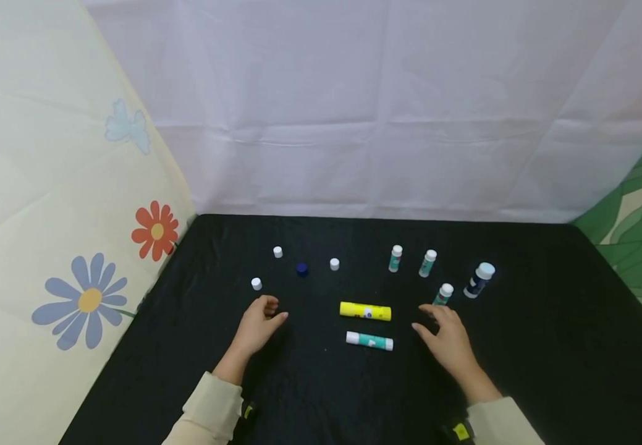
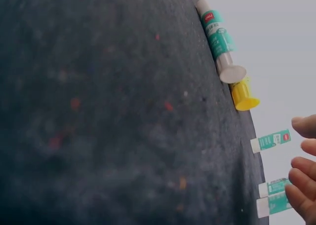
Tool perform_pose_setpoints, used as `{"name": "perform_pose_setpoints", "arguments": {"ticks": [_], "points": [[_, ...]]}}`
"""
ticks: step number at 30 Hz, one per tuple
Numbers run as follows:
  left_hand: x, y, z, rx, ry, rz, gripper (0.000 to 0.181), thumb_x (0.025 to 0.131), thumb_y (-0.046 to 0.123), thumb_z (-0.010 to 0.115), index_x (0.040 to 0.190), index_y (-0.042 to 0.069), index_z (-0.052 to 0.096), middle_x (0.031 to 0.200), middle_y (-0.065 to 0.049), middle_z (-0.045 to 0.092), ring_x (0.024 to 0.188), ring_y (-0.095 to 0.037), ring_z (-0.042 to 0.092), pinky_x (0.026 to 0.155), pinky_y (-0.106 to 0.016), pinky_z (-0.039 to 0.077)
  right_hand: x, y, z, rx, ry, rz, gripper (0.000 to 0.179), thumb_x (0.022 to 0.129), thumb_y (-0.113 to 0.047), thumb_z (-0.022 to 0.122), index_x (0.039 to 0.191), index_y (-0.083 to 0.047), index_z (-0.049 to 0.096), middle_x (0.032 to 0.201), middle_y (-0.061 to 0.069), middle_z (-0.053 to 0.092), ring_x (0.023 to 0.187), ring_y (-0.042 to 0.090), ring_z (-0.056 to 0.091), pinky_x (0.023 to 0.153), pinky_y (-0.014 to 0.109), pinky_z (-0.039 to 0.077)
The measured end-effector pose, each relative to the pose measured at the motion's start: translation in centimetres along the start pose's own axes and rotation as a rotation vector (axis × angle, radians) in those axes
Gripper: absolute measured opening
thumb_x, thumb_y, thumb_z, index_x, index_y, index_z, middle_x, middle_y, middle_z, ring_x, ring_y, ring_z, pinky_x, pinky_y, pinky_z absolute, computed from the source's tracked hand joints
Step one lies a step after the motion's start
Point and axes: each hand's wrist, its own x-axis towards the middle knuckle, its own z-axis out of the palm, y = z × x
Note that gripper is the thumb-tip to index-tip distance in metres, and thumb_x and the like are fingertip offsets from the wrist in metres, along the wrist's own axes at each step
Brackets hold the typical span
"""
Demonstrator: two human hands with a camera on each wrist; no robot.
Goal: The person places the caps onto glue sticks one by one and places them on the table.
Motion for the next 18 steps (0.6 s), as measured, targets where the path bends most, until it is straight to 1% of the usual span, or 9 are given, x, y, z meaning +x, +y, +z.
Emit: {"name": "perform_pose_setpoints", "arguments": {"ticks": [7, 14, 18], "points": [[0.5, 0.1, -0.4, 0.007, 0.019, -0.010, 0.033, 0.079, 0.012, 0.062, 0.103, -0.006, 0.051, 0.096, -0.016, 0.052, 0.089, -0.029, 0.051, 0.078, -0.040, 0.042, 0.0, 0.3, -0.2, -0.003, 0.041, -0.006, 0.030, 0.073, -0.005, 0.066, 0.100, 0.004, 0.055, 0.093, 0.019, 0.052, 0.085, 0.031, 0.047, 0.069, 0.044, 0.040], [1.1, -0.1, -0.7, 0.022, 0.030, -0.056, 0.034, 0.080, 0.013, 0.061, 0.106, -0.006, 0.050, 0.101, -0.016, 0.051, 0.094, -0.029, 0.050, 0.080, -0.041, 0.041, 0.0, 0.8, -0.4, -0.013, 0.088, -0.010, 0.030, 0.073, -0.004, 0.065, 0.099, 0.005, 0.055, 0.093, 0.020, 0.052, 0.084, 0.031, 0.047, 0.068, 0.044, 0.039], [1.4, -0.2, -1.0, 0.027, 0.043, -0.050, 0.035, 0.079, 0.013, 0.061, 0.105, -0.007, 0.050, 0.101, -0.017, 0.050, 0.094, -0.030, 0.049, 0.080, -0.042, 0.041, 0.0, 1.1, -0.6, -0.019, 0.115, -0.022, 0.029, 0.072, -0.002, 0.066, 0.098, 0.006, 0.056, 0.092, 0.020, 0.052, 0.082, 0.032, 0.047, 0.067, 0.044, 0.039]]}}
